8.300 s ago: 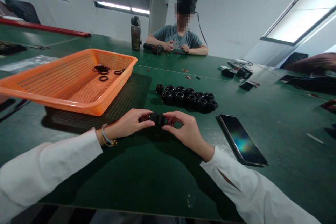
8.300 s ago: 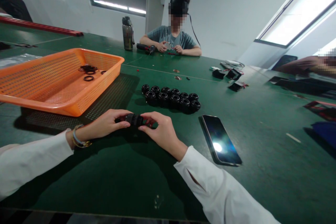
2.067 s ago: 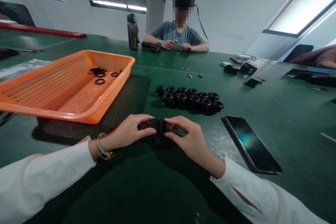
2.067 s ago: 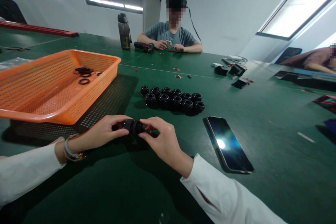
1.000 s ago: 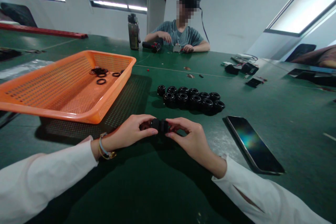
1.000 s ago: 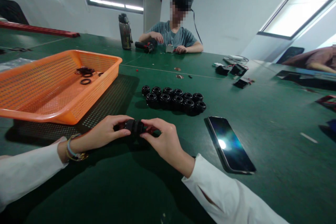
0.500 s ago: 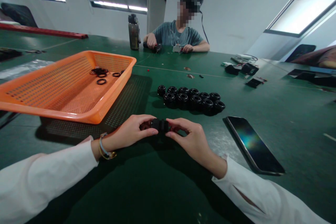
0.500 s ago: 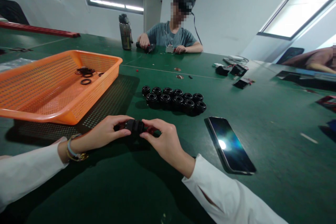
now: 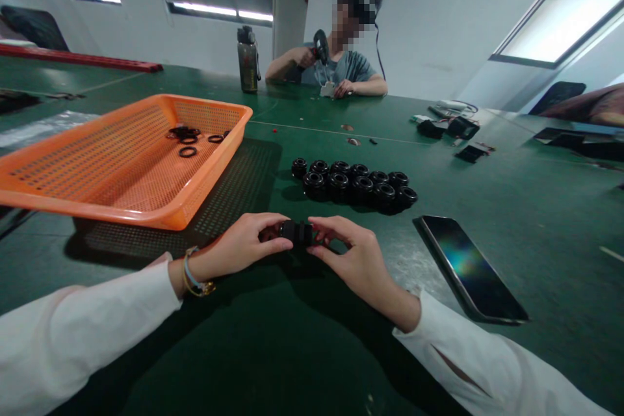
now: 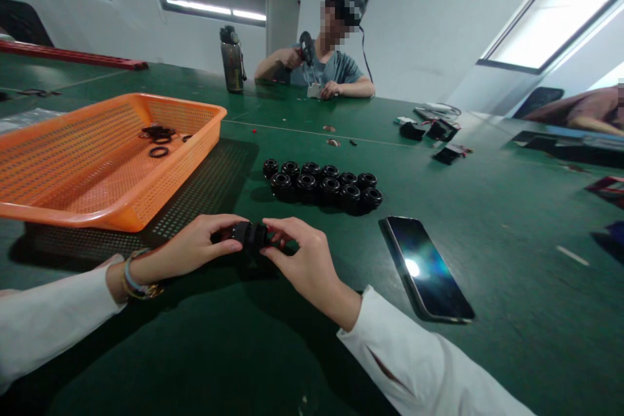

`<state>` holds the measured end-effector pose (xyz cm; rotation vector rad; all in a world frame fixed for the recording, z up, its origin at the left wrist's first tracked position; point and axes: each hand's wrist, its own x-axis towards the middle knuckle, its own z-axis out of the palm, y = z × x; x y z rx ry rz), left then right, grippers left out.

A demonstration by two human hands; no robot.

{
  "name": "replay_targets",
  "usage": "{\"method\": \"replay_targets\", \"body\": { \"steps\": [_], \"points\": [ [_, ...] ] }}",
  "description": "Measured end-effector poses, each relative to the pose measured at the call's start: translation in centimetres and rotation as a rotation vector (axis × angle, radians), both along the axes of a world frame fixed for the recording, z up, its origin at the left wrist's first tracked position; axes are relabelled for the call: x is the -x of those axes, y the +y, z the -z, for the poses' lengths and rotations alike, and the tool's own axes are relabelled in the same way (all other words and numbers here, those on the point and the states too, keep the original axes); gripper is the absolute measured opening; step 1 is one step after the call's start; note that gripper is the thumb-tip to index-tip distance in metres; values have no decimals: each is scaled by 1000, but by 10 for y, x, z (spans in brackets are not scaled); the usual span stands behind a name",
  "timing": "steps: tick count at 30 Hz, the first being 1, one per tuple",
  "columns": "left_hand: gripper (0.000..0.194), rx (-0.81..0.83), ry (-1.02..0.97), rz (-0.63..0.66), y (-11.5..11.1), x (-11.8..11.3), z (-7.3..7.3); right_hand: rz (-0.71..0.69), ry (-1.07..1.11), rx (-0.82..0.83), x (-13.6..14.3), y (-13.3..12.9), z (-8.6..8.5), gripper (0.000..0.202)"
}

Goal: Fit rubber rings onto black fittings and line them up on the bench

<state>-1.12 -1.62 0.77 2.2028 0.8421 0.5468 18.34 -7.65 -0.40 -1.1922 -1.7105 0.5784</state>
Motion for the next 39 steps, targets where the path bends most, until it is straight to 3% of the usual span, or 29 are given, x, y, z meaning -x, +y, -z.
{"method": "replay_targets", "body": {
  "steps": [26,39],
  "points": [
    [32,19,39,-19,0,-1,-1,11,2,69,0,1,0,27],
    [34,-5,26,-8,0,0,-1,-6,-29,-5,-1,1,-1,27]
  ]
}}
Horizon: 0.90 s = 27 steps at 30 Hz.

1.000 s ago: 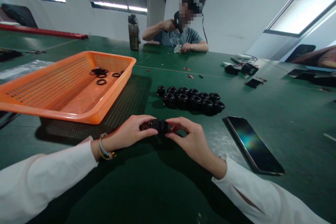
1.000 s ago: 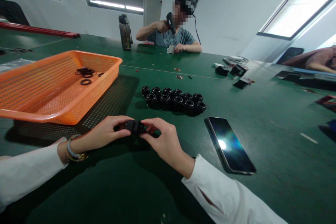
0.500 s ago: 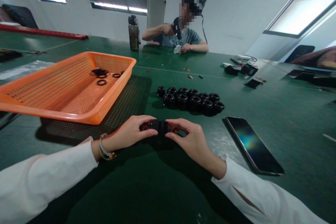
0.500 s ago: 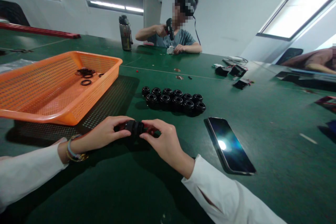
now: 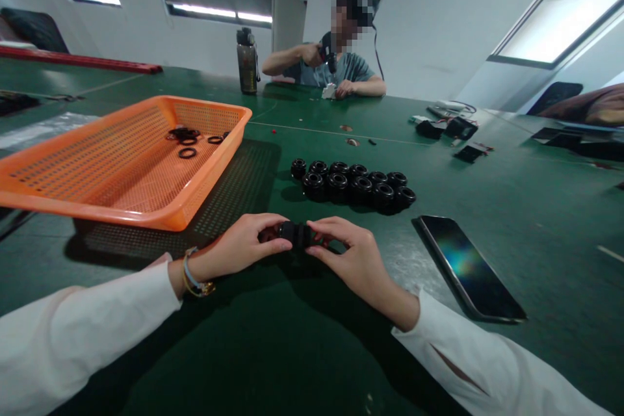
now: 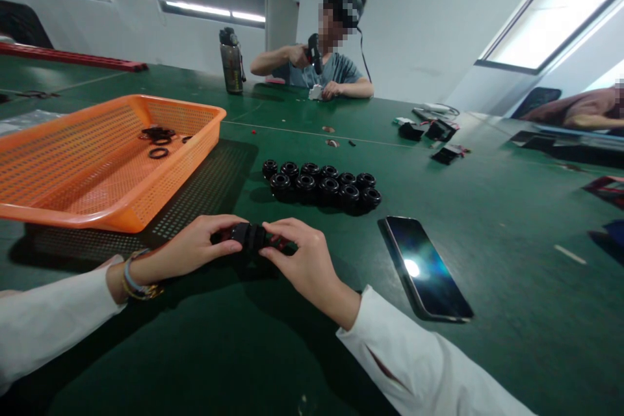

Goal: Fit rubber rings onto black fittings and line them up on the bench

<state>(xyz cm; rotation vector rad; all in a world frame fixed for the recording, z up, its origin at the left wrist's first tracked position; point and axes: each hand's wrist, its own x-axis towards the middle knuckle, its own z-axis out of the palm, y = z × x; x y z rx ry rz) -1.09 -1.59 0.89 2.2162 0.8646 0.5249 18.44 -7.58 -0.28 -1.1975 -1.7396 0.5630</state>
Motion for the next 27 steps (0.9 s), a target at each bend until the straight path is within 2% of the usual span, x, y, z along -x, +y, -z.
{"method": "replay_targets", "body": {
  "steps": [6,10,27],
  "points": [
    [30,3,6,5,0,-1,-1,11,49,67,2,-1,0,33],
    [29,8,11,8,-1,0,-2,0,40,52,1,-1,-1,27],
    [33,17,25,-2,0,0,-2,-27,42,15,-1,1,2,28]
  ]
}}
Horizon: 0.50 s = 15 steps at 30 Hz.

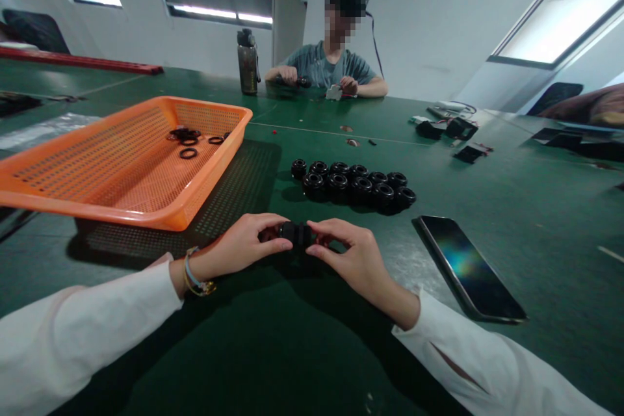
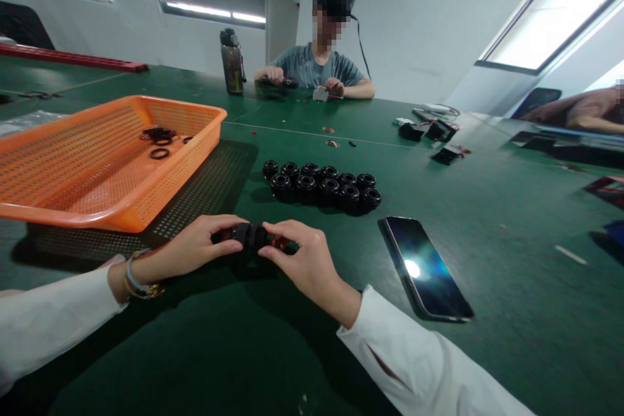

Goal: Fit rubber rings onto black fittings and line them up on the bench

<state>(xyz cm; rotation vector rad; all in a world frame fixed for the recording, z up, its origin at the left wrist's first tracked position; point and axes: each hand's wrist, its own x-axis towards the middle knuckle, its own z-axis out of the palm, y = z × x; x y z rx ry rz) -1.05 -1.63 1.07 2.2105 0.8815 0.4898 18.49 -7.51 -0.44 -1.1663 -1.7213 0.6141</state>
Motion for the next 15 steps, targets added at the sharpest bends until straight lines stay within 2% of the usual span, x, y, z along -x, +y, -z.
{"method": "replay_targets", "body": {
  "steps": [7,15],
  "points": [
    [32,2,-10,5,1,1,1,21,-45,-5,0,-1,-2,31],
    [32,7,-27,12,1,1,1,23,11,35,2,-2,0,32]
  ]
}}
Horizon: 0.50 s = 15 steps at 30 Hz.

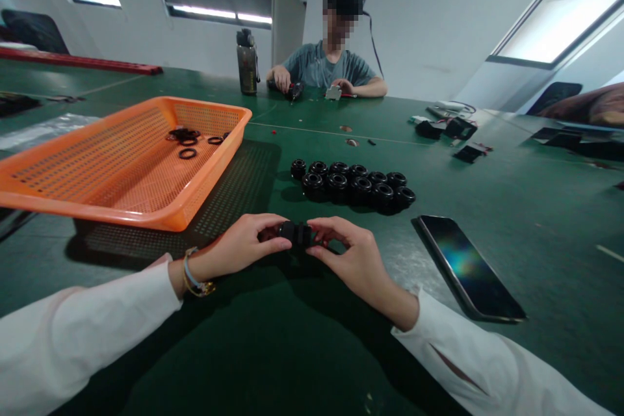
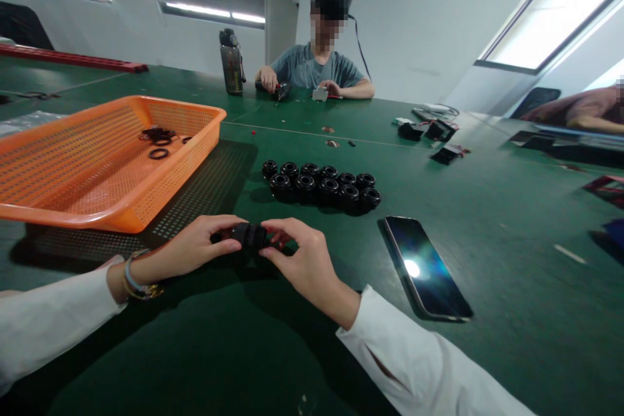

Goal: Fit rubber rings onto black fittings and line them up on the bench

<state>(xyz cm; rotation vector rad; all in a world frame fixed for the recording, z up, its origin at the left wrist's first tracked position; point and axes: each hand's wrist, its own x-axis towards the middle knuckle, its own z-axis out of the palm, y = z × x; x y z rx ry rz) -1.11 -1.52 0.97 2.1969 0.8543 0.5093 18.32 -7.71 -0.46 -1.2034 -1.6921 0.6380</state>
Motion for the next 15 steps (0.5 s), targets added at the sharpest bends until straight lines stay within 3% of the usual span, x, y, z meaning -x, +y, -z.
{"method": "replay_targets", "body": {
  "steps": [15],
  "points": [
    [30,-12,5,-4,-1,0,0,-1,-23,-2,-1,0,-3,27]
  ]
}}
